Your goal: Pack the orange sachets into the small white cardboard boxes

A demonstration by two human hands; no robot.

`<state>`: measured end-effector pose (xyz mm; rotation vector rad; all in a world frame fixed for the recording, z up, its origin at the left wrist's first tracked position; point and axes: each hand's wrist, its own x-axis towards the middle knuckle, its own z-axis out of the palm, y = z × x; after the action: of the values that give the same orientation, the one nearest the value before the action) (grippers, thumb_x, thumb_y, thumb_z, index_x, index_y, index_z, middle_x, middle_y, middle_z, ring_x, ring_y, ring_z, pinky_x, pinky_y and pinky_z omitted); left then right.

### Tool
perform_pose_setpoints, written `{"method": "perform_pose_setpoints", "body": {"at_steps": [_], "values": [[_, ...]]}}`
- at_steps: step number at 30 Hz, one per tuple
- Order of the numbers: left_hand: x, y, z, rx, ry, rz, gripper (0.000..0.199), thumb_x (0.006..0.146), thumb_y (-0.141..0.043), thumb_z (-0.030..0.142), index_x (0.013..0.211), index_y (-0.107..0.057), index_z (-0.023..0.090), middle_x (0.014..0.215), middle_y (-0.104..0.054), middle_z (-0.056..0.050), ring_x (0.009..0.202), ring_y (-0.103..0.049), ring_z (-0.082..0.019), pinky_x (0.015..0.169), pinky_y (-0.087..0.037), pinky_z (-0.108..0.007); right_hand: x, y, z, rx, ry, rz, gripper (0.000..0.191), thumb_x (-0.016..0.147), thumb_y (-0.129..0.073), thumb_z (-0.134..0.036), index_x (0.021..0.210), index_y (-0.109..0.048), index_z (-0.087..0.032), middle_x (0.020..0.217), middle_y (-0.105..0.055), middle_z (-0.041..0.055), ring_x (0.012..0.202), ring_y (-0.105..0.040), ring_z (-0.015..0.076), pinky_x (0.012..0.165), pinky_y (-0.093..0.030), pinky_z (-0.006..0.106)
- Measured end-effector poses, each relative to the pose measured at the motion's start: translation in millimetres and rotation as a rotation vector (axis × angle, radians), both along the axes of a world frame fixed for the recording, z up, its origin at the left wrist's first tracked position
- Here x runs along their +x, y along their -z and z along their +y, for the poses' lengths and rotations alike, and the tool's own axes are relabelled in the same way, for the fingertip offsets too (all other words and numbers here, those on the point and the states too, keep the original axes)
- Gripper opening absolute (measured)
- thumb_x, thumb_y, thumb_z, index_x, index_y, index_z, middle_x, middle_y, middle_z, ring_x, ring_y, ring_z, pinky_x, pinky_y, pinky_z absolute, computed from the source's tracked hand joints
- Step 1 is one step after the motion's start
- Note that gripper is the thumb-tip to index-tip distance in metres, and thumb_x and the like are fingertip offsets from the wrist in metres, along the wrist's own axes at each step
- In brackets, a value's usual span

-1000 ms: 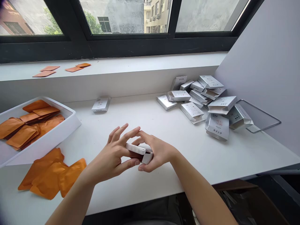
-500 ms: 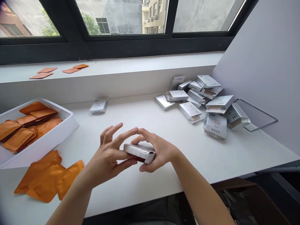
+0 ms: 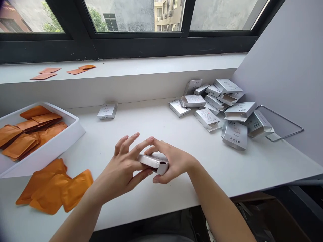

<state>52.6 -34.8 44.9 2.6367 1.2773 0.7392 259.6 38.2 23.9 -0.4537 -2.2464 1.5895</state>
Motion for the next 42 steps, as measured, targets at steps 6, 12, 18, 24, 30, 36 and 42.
{"method": "perform_pose_setpoints", "body": {"at_steps": [6,12,18,24,30,36,42], "values": [[-7,-14.5,1,0.247,-0.028,-0.208,0.007,0.085,-0.064,0.030,0.081,-0.070,0.028,0.118,-0.065,-0.001,0.115,-0.051,-0.025,0.099,-0.029,-0.046,-2,-1.5,1,-0.035,-0.038,0.144,0.086,0.060,-0.079,-0.026,0.133,-0.033,-0.026,0.114,-0.056,0.0060,0.091,-0.059,0.0180,0.073,-0.049,0.031],[-3,-12.3,4,0.342,-0.069,-0.283,0.007,0.083,-0.063,0.020,0.077,-0.064,0.023,0.089,-0.069,0.001,0.070,-0.056,-0.012,0.080,-0.036,-0.037,-2,-3.0,-2,0.013,0.008,0.083,0.081,0.056,-0.081,-0.026,0.127,-0.043,-0.025,0.121,-0.053,0.0067,0.108,-0.053,0.0227,0.086,-0.046,0.035],[-1,-5.9,7,0.256,-0.055,-0.318,0.009,0.089,-0.055,0.016,0.081,-0.058,0.020,0.081,-0.063,0.001,0.068,-0.056,-0.010,0.077,-0.038,-0.033,-5,4.9,-4,0.063,0.000,0.041,0.078,0.056,-0.082,-0.032,0.124,-0.046,-0.026,0.113,-0.057,0.0038,0.105,-0.052,0.0219,0.086,-0.045,0.036],[-4,-3.2,10,0.188,-0.016,-0.280,0.010,0.090,-0.054,0.015,0.082,-0.055,0.020,0.080,-0.060,0.001,0.071,-0.055,-0.010,0.078,-0.039,-0.032,-6,10.6,-5,0.126,0.015,-0.002,0.083,0.054,-0.084,-0.032,0.127,-0.044,-0.027,0.116,-0.053,0.0042,0.105,-0.050,0.0214,0.085,-0.045,0.035],[-5,-2.5,11,0.228,-0.027,-0.261,0.010,0.088,-0.057,0.014,0.079,-0.057,0.020,0.079,-0.061,0.001,0.068,-0.054,-0.010,0.076,-0.040,-0.032,-5,7.9,-2,0.088,-0.007,-0.020,0.093,0.051,-0.087,-0.037,0.131,-0.041,-0.030,0.121,-0.051,0.0036,0.113,-0.047,0.0236,0.092,-0.041,0.036],[-6,-1.1,14,0.311,-0.053,-0.205,0.008,0.086,-0.060,0.016,0.080,-0.060,0.021,0.085,-0.065,0.001,0.065,-0.053,-0.010,0.078,-0.039,-0.034,-10,11.2,7,0.086,-0.070,-0.010,0.095,0.044,-0.088,-0.047,0.127,-0.047,-0.026,0.118,-0.050,0.0047,0.115,-0.044,0.0263,0.100,-0.036,0.041],[-7,-2.7,14,0.359,-0.040,-0.189,0.008,0.085,-0.062,0.018,0.079,-0.060,0.022,0.083,-0.065,0.002,0.064,-0.053,-0.010,0.078,-0.038,-0.033,-15,22.3,13,-0.002,-0.133,-0.025,0.095,0.043,-0.089,-0.048,0.126,-0.047,-0.025,0.121,-0.049,0.0057,0.114,-0.047,0.0274,0.096,-0.040,0.041]]}}
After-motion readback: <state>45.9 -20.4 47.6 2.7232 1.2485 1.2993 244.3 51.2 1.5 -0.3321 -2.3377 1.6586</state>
